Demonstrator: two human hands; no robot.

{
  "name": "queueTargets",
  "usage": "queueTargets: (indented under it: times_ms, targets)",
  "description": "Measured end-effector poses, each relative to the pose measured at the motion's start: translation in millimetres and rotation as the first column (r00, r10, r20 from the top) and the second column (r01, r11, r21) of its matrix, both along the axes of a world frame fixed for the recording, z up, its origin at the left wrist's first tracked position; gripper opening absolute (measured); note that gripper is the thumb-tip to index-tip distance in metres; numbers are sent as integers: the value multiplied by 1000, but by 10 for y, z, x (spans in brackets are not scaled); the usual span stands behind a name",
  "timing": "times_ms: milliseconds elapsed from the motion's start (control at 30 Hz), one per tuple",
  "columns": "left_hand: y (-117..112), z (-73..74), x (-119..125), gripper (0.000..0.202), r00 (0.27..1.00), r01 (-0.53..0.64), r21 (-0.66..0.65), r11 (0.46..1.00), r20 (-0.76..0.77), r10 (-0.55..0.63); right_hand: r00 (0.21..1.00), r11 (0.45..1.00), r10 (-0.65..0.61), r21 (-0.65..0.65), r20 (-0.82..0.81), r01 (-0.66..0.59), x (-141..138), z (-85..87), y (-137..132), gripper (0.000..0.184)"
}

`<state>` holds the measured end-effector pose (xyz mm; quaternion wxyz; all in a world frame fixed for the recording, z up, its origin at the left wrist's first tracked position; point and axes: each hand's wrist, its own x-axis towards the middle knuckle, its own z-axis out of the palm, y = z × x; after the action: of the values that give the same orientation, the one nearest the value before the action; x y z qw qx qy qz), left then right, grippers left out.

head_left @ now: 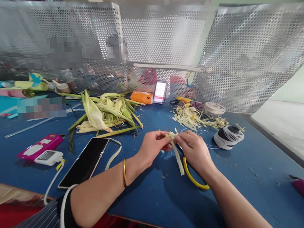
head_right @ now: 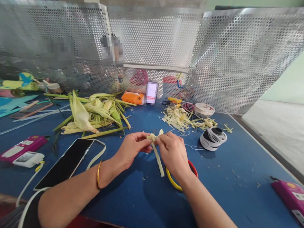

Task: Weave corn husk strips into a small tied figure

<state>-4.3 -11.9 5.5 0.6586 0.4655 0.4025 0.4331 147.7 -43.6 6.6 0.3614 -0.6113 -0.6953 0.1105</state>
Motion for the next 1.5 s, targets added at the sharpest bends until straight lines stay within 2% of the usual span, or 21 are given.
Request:
queueTargets:
  times_ms: [100, 200, 300, 367, 433, 500, 600, 700, 800, 867, 933, 1000, 1067, 1167, 1300, 1400, 1500]
  targets:
    - [-6, 8, 8, 7, 999, -11, 32, 999, -50, 13, 990, 997, -77, -9, -120, 76, -34, -8, -18, 21]
    - [-10, -3, 9, 8, 996, 3, 54, 999, -90, 2, 975, 995, -101, -28, -197, 97, -45, -7, -28, 31]
    - [-15, -28, -1, 9, 989, 73, 124, 990, -140, -55, 980, 997, -81, -15, -180, 80, -34, 6, -30, 28]
    - [-22, -42, -9, 6, 973, 129, 180, 975, -212, -90, 986, 999, -32, 2, -166, 32, -21, 14, -25, 21]
    - [-33, -46, -12, 5, 955, 166, 208, 964, -277, -105, 985, 999, 17, 39, -169, -11, -6, 19, -16, 23]
    - [-46, -35, -9, 8, 943, 200, 200, 959, -305, -133, 980, 998, 33, 53, -196, -23, 7, 22, -5, 21]
    - [-69, -11, -2, 7, 932, 273, 129, 953, -282, -229, 946, 999, 14, -25, -325, -23, 20, 33, 7, 21]
    - [-91, -11, -3, 6, 876, 421, 42, 906, -278, -394, 839, 997, -15, -77, -544, -32, 24, 53, 16, 26]
    - [-103, -35, -14, 6, 793, 557, 1, 831, -300, -531, 670, 998, -68, -62, -739, 33, 32, 75, 34, 28]
    - [-100, -41, -26, 8, 770, 591, -6, 806, -292, -567, 550, 994, -97, -51, -829, 99, 42, 85, 55, 27]
    - [-90, -23, -41, 11, 775, 592, -17, 806, -261, -575, 454, 988, -106, -43, -885, 147, 50, 90, 75, 28]
    - [-80, 15, -56, 14, 792, 577, -36, 816, -221, -569, 409, 986, -95, -29, -908, 163, 52, 89, 87, 31]
    - [-75, 59, -68, 18, 806, 562, -54, 825, -189, -561, 428, 988, -80, -16, -900, 152, 49, 85, 89, 32]
    - [-81, 103, -73, 24, 824, 541, -86, 837, -143, -548, 502, 995, -64, -15, -863, 101, 40, 82, 75, 31]
    - [-113, 96, -46, 30, 871, 453, -93, 887, -167, -463, 578, 1000, -20, -8, -816, 24, 10, 74, 60, 27]
    - [-151, 69, -13, 33, 896, 387, -75, 919, -205, -394, 610, 998, 56, 58, -790, -17, -41, 39, 66, 23]
    - [-169, 47, 7, 32, 907, 368, -77, 927, -192, -376, 645, 989, 141, 131, -751, -65, -69, -2, 72, 18]
